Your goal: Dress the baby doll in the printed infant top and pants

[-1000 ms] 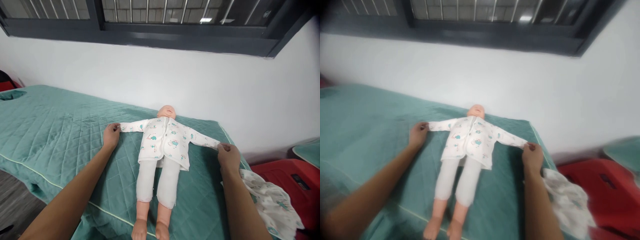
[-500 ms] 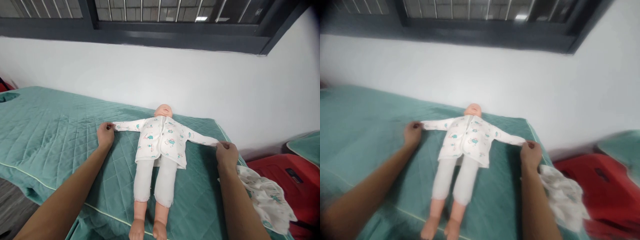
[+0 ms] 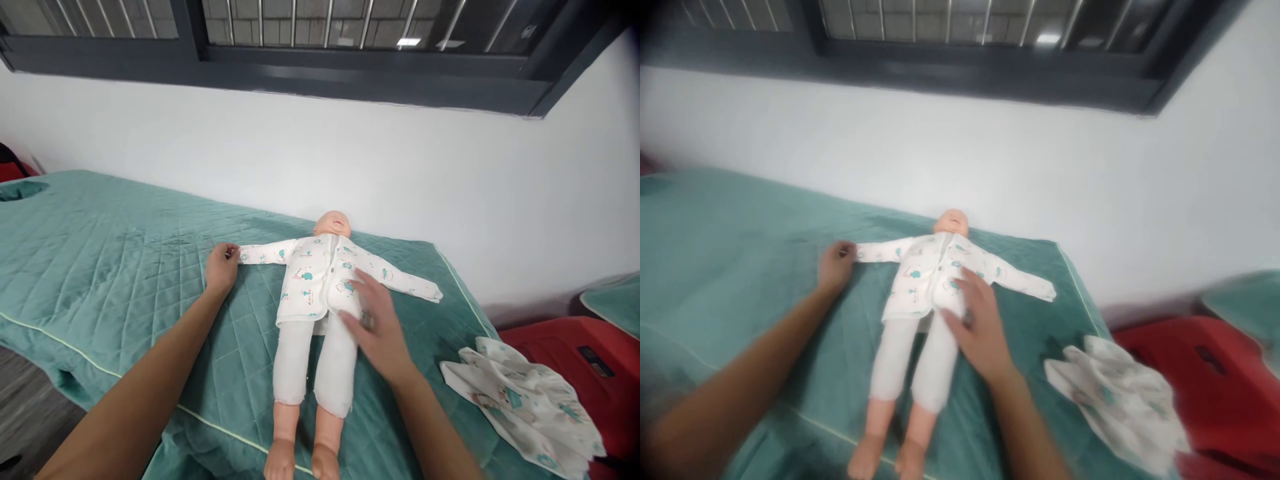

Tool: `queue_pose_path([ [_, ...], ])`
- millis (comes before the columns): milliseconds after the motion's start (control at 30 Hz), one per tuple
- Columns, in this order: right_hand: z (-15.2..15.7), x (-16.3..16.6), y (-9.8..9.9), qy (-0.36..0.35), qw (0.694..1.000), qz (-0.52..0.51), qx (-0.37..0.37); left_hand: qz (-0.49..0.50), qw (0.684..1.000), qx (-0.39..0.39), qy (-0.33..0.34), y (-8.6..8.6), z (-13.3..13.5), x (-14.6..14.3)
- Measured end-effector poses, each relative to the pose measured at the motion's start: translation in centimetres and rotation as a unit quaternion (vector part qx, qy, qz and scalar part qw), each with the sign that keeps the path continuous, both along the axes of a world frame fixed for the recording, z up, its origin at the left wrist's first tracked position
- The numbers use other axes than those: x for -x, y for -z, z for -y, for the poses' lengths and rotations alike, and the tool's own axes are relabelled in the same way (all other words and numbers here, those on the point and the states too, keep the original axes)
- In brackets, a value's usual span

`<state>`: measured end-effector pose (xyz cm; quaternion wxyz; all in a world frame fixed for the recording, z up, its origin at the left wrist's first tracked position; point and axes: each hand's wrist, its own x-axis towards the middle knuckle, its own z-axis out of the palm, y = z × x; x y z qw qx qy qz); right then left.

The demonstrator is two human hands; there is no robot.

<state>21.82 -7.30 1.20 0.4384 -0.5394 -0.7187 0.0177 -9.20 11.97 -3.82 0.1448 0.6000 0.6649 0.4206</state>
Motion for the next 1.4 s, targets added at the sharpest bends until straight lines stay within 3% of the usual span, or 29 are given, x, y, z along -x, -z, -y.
queue_pose_path([
  [100, 0.1, 1.9, 0.2, -0.028, 0.999, 0.038, 0.025, -0.005, 1.000, -0.025, 0.002, 0.1, -0.5, 0.2],
  [333, -0.1, 1.8, 0.9, -0.009, 0.998, 0.063, -0.025, 0.006, 0.998, -0.052, -0.022, -0.1, -1.7, 0.5],
  [433, 0.2, 1.4, 0.8, -0.030, 0.999, 0.007, -0.031, 0.018, 0.999, -0.026, -0.013, -0.1, -1.7, 0.4],
  [600, 1.0, 0.4, 0.8, -0.132, 0.988, -0.080, 0.021, 0.032, 0.999, 0.008, 0.001, -0.1, -1.5, 0.4],
  [900, 1.9, 0.6, 0.2, -0.138, 0.980, -0.136, 0.041, 0.048, 0.998, 0.014, 0.031, 0.4, -2.1, 0.6],
  [967, 1.4, 0.9, -0.4, -0.096, 0.977, -0.184, 0.050, 0.057, 0.998, 0.006, 0.028, 0.6, -2.1, 0.6],
  [1100, -1.9, 1.4, -2.8, 0.090, 0.972, -0.204, 0.078, 0.075, 0.997, -0.005, 0.025, 0.8, -2.1, 0.7],
  [1233, -7.7, 1.7, -5.6, 0.199, 0.965, -0.072, 0.154, 0.086, 0.996, -0.009, 0.022, 0.7, -2.0, 0.7],
  [1400, -13.6, 1.1, -6.6, 0.231, 0.927, 0.128, 0.266, 0.082, 0.996, 0.001, 0.020, 0.6, -2.1, 0.7],
])
